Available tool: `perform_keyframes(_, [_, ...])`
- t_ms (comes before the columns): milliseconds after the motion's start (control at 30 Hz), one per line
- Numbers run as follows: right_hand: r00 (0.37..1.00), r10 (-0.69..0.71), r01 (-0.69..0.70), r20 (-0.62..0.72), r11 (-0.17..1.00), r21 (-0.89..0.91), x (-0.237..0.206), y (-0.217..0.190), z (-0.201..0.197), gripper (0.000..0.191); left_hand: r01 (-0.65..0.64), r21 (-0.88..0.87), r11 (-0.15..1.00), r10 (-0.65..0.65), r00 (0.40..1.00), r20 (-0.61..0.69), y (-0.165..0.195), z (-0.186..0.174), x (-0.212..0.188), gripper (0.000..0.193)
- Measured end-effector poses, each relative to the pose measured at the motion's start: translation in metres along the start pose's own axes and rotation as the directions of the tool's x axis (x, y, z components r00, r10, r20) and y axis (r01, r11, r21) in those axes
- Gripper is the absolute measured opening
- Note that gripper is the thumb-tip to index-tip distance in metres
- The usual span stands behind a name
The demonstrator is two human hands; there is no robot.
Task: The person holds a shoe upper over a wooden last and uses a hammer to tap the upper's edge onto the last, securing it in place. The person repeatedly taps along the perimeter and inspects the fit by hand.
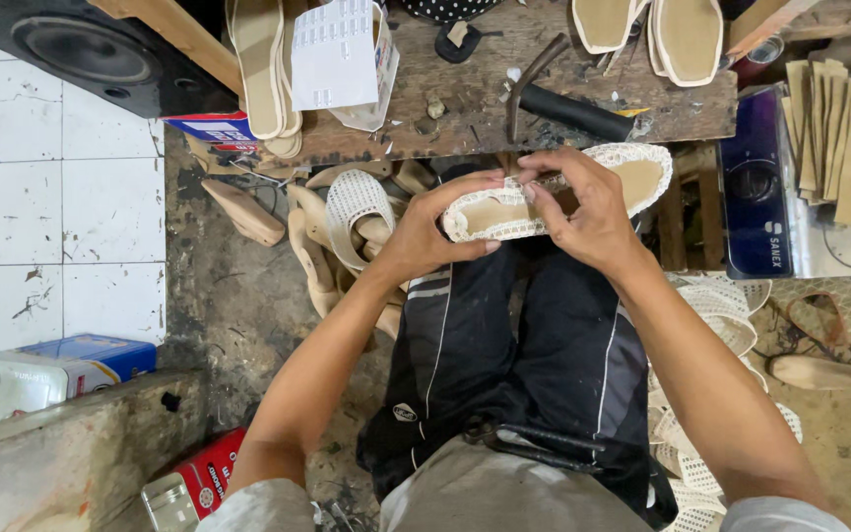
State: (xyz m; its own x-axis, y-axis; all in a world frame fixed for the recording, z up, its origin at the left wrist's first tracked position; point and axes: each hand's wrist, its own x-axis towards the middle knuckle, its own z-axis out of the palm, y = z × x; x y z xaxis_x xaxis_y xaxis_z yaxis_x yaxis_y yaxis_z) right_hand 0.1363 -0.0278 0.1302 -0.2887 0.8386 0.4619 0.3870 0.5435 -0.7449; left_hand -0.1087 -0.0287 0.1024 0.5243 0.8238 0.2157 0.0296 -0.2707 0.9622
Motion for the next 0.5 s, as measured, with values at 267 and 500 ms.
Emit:
perform_keyframes(267, [0.983, 0.074, -0.065, 0.167, 0.996, -0.063, 0.016, -0.001, -0.008, 0.026, -0.003, 0.008, 1.000, 0.003, 1.000, -0.015, -0.010, 0.000, 0.008, 0.062])
perform_keyframes(500, [0.831, 0.241, -0.186, 0.501, 0.970, -0.158, 0.056, 0.010, -0.009, 0.030, 0.045, 0.053, 0.998, -0.043, 0.999, -0.028, -0.011, 0.003, 0.008, 0.059])
